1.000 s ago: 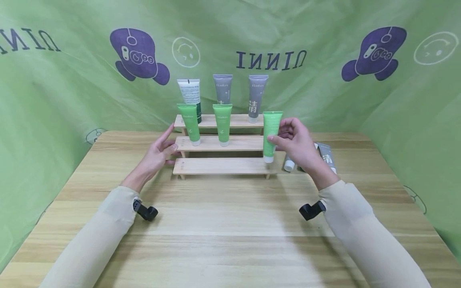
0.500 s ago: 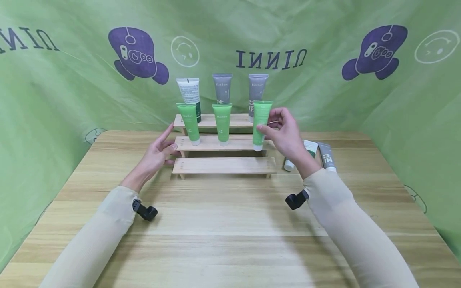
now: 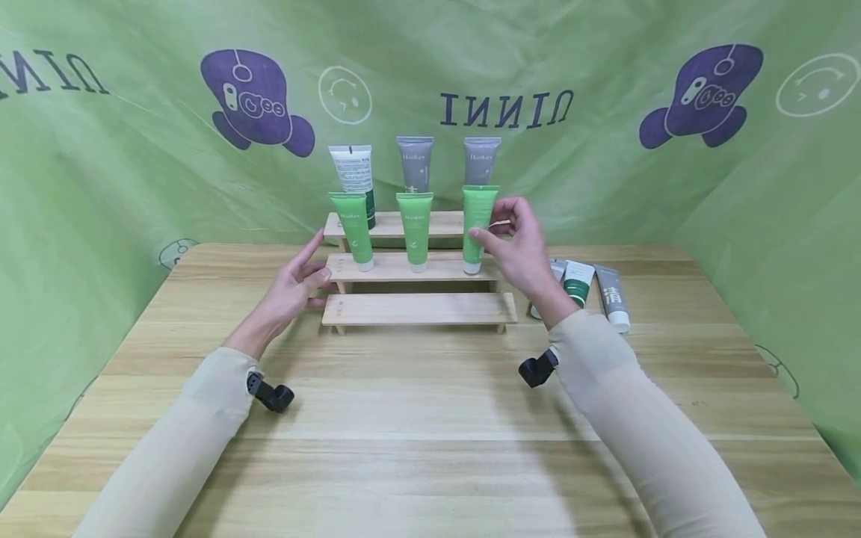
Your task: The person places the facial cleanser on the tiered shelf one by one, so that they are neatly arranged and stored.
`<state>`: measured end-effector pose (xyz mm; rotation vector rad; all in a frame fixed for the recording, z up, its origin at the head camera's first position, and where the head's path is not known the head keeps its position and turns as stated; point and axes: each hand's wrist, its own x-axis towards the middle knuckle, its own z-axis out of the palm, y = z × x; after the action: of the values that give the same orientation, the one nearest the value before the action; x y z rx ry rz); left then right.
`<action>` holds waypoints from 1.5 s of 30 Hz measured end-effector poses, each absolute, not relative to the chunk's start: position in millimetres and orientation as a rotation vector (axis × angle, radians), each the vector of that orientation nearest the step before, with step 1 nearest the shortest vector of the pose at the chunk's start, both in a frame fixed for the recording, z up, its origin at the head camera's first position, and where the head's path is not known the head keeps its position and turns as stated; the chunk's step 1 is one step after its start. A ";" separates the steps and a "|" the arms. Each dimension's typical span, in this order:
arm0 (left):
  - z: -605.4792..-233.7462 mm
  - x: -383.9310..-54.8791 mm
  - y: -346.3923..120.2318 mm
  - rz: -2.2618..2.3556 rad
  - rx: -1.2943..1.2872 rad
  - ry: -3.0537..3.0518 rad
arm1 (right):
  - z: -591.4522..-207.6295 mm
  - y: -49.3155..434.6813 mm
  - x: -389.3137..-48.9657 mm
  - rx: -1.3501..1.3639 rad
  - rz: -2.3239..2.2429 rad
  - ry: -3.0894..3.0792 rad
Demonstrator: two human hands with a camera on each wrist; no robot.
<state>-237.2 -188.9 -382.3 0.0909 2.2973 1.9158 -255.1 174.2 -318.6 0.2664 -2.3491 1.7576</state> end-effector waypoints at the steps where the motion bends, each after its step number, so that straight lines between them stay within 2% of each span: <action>1: -382.2 -236.9 -188.9 1.921 0.091 2.295 | -319.1 173.6 -255.5 0.266 1.753 -2.354; 45: -381.9 -237.5 -189.8 1.961 0.118 2.271 | -318.4 182.3 -249.5 0.342 1.785 -2.449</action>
<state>-237.5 -189.8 -381.9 0.1181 2.2712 1.9611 -249.5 182.3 -318.4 0.3420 -2.4494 1.7848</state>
